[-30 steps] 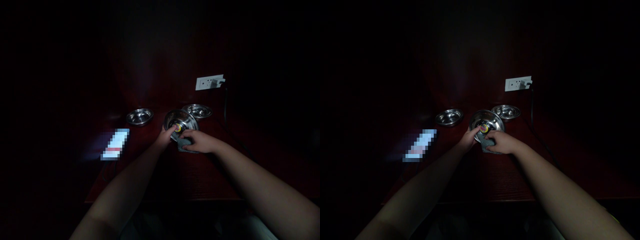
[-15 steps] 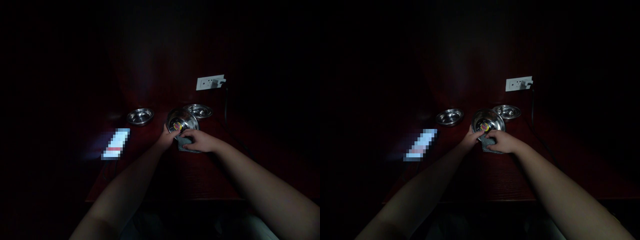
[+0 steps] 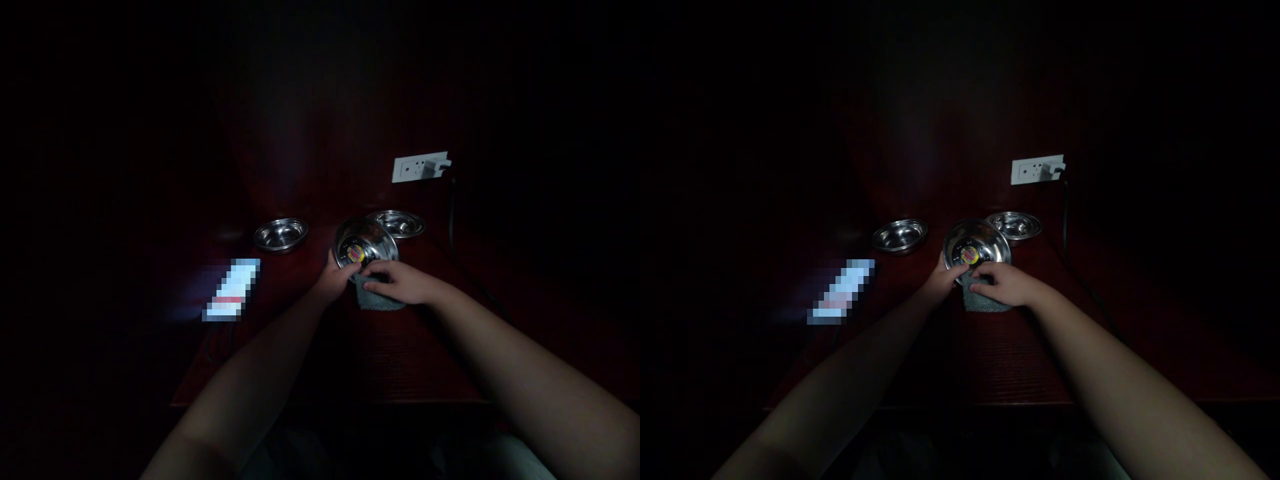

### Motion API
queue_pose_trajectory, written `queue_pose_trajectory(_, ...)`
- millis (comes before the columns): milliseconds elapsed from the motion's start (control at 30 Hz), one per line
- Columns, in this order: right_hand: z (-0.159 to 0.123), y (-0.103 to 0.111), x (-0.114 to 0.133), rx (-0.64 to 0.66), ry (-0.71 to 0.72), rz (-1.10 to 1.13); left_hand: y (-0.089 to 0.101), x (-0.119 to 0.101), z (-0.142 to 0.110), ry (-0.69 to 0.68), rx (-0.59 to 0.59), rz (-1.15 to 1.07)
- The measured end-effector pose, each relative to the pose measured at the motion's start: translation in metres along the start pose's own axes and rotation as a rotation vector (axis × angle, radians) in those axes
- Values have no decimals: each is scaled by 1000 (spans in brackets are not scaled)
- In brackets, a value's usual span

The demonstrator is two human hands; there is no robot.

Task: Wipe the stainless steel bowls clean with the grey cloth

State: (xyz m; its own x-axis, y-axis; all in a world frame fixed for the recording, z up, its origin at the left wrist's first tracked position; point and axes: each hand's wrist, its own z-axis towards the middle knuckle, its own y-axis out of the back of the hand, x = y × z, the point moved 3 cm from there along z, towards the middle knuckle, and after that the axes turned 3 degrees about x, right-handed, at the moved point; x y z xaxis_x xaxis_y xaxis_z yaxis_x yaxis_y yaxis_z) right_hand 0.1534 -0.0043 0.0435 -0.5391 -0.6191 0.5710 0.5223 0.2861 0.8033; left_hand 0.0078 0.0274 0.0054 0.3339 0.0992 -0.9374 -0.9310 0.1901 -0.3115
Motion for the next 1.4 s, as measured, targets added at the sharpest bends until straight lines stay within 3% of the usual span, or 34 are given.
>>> queue_pose_trajectory(333, 5, -2, -1, -42, 6, -24, -2, -7, -5, -10, 6, 23)
queue_pose_trajectory(800, 5, 1, -10, -109, -77, -220, -4, -7, -3, -83, 88, 31)
queue_pose_trajectory(1233, 3, -1, -1, -143, -25, -225, -5, -5, -2, 45, 36, -69)
queue_pose_trajectory(1400, 2, 0, 0, -139, -102, -233, -4, -5, -3, 102, 49, -110)
